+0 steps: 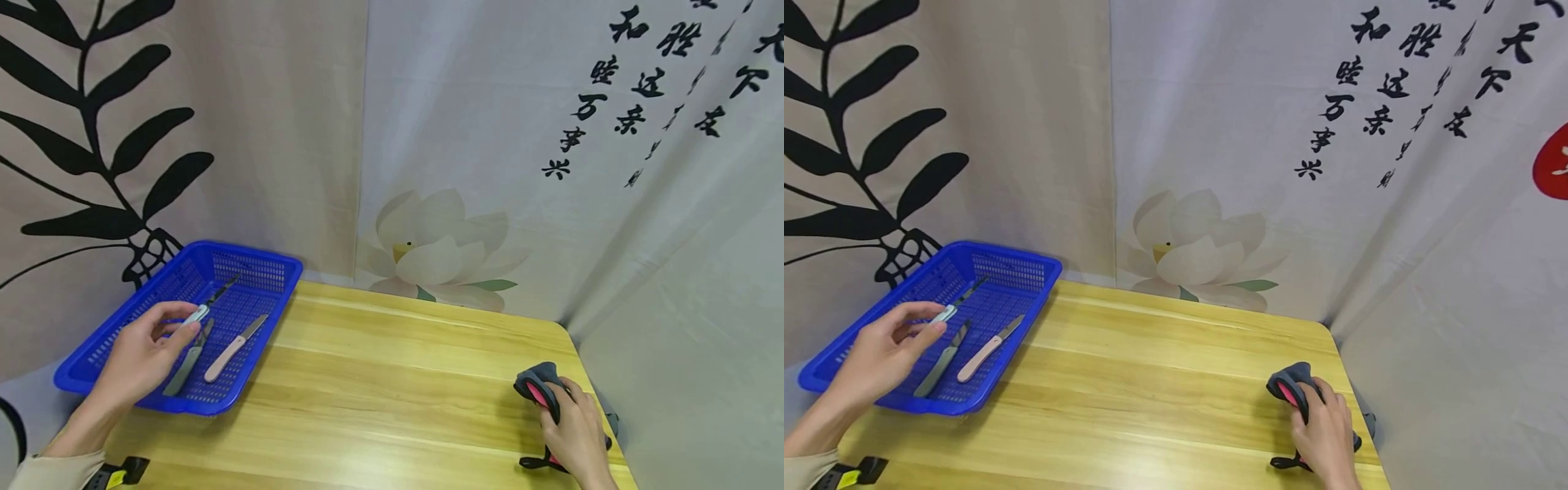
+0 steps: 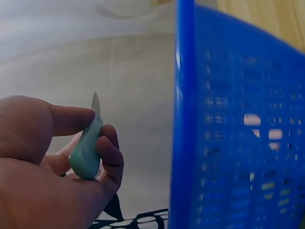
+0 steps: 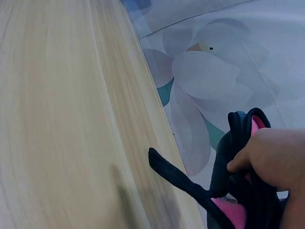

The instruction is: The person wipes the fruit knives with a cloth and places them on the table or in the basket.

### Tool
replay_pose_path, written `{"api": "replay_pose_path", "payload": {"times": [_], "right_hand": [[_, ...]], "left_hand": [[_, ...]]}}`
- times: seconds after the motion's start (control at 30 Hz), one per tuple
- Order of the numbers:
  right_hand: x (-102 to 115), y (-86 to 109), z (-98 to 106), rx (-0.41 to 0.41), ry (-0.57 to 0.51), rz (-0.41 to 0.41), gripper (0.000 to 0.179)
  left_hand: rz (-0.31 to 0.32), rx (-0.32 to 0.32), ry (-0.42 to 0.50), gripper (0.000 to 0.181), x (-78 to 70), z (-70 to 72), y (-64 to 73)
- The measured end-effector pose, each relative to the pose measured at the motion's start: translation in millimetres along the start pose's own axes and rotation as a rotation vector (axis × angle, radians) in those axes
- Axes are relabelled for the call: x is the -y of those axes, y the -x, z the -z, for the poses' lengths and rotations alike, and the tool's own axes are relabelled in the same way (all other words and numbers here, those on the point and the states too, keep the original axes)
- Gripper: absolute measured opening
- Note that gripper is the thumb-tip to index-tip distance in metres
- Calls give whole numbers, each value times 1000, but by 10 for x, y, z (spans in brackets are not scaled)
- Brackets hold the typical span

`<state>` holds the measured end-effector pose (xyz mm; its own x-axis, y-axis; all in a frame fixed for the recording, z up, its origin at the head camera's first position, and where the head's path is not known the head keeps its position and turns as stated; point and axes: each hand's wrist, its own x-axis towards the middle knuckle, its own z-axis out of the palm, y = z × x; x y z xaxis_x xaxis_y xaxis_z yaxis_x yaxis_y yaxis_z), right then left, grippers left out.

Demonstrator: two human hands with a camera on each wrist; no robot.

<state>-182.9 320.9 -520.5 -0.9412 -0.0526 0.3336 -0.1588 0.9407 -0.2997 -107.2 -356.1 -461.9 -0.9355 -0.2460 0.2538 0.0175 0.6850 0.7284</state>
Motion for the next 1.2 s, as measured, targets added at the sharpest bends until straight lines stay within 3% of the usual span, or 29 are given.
{"api": "replay_pose_path", "payload": {"times": [0.17, 0.3, 0.47, 0.57, 0.83, 1.07, 1.2], "right_hand": [[-32, 5, -6, -3, 10, -10, 41], [-40, 4, -2, -3, 13, -24, 41], [-76, -8, 8, -15, 16, -29, 40], [-116, -23, 9, -9, 24, -40, 41], [-243, -76, -22, 43, 62, -92, 43], [-367, -138, -82, 181, 111, -145, 47], [-429, -142, -126, 212, 109, -140, 46]], "left_hand": [[-62, -21, -104, 34, 114, 29, -137], [-52, 6, -171, 34, 187, 54, -235], [-32, 43, -210, 48, 198, 62, -262], [-51, 56, -202, 54, 142, 29, -241], [-203, 72, -145, 55, -94, -170, -147], [-303, 79, -104, 53, -208, -295, -65], [-358, 66, -82, 52, -315, -367, -3]]}}
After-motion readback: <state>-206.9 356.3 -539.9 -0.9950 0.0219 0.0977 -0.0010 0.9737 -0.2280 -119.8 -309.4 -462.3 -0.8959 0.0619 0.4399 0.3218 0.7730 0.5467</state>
